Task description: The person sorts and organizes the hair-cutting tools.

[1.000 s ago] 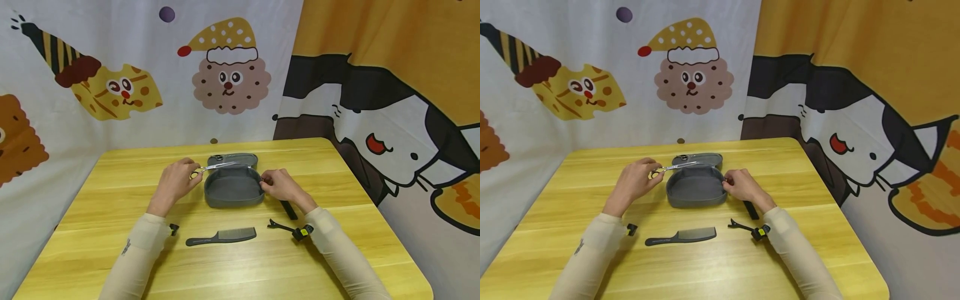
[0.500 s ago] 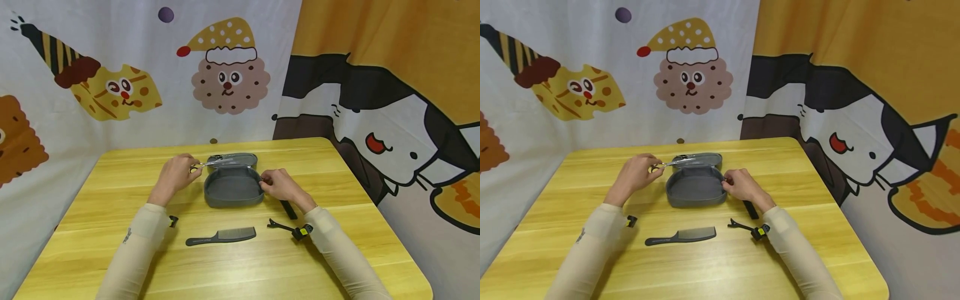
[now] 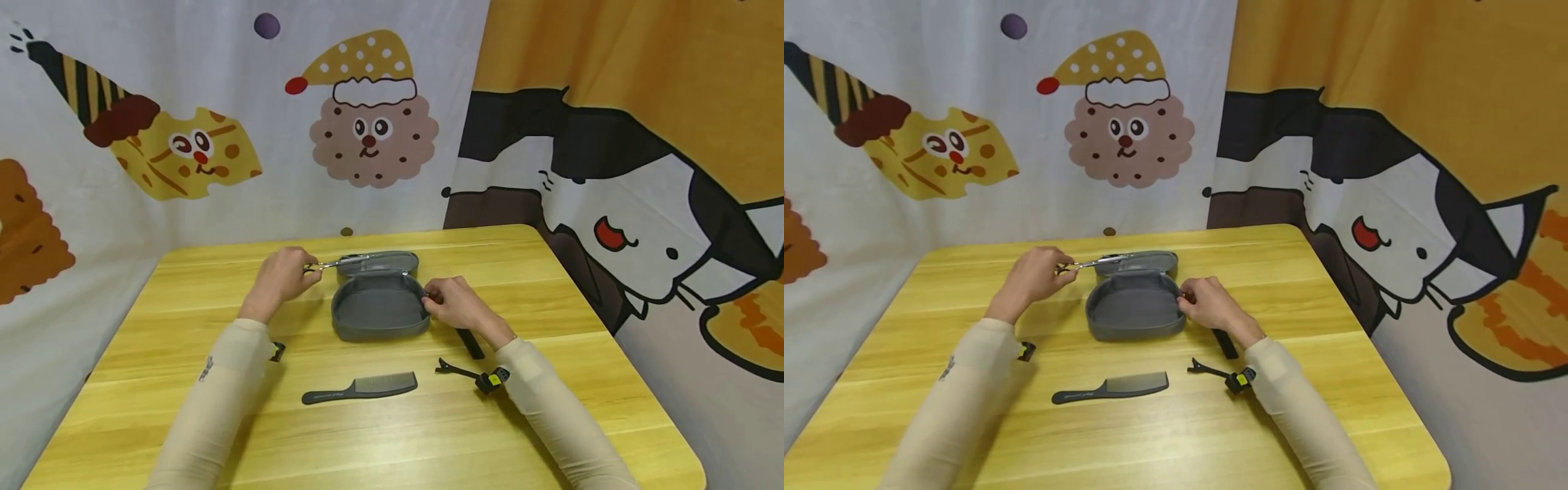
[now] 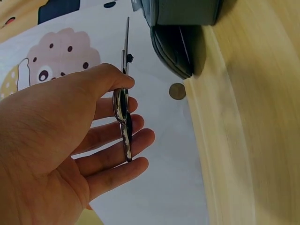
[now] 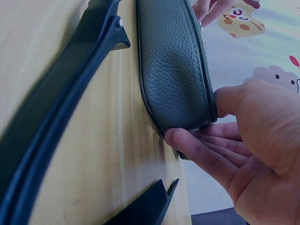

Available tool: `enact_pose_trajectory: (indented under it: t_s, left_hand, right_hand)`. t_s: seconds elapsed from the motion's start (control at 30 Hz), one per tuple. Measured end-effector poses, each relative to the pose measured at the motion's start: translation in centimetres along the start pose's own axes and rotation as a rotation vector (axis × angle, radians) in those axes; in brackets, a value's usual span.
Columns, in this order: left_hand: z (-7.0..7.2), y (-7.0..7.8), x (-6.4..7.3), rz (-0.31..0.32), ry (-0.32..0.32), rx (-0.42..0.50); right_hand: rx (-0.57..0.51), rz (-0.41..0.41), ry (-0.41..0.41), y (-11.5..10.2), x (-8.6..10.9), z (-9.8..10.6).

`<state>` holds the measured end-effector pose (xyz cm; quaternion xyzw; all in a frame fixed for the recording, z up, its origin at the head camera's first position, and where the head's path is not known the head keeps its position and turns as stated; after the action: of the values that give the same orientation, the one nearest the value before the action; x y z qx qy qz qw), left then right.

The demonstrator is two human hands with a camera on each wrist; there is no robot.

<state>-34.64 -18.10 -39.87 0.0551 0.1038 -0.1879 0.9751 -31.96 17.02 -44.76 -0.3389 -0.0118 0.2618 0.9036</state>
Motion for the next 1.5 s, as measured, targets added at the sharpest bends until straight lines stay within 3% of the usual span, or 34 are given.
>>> enact_pose_trajectory:
  t_s: [0.6, 0.87, 1.1, 1.5]
  left_hand:
    - [-0.9, -2.1, 0.2, 0.052, -0.068, 0.009]
    - [-1.2, -2.2, 0.1, 0.052, -0.116, 0.069]
    - [-1.1, -2.0, -0.4, 0.032, -0.175, 0.115]
    - [-0.9, -1.6, -1.7, -0.053, -0.197, 0.086]
  right_hand:
    - [0.008, -0.003, -0.013, 0.0, -0.4, -0.1]
    - [0.003, -0.004, -0.007, 0.0, -0.3, 0.0]
    - [0.003, -0.002, 0.005, 0.1, -0.1, 0.0]
    - [0.0, -0.008, -0.01, -0.2, 0.1, 0.0]
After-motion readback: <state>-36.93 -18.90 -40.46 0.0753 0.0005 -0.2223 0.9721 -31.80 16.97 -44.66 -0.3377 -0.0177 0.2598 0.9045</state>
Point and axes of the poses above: each hand's wrist, its own x-axis away from the middle knuckle, its own z-axis out of the back of the hand, y = z × x, the point moved 5 cm from there along -x, towards the middle knuckle, and after that the axes turned 8 degrees about -x, right-handed, at the moved point
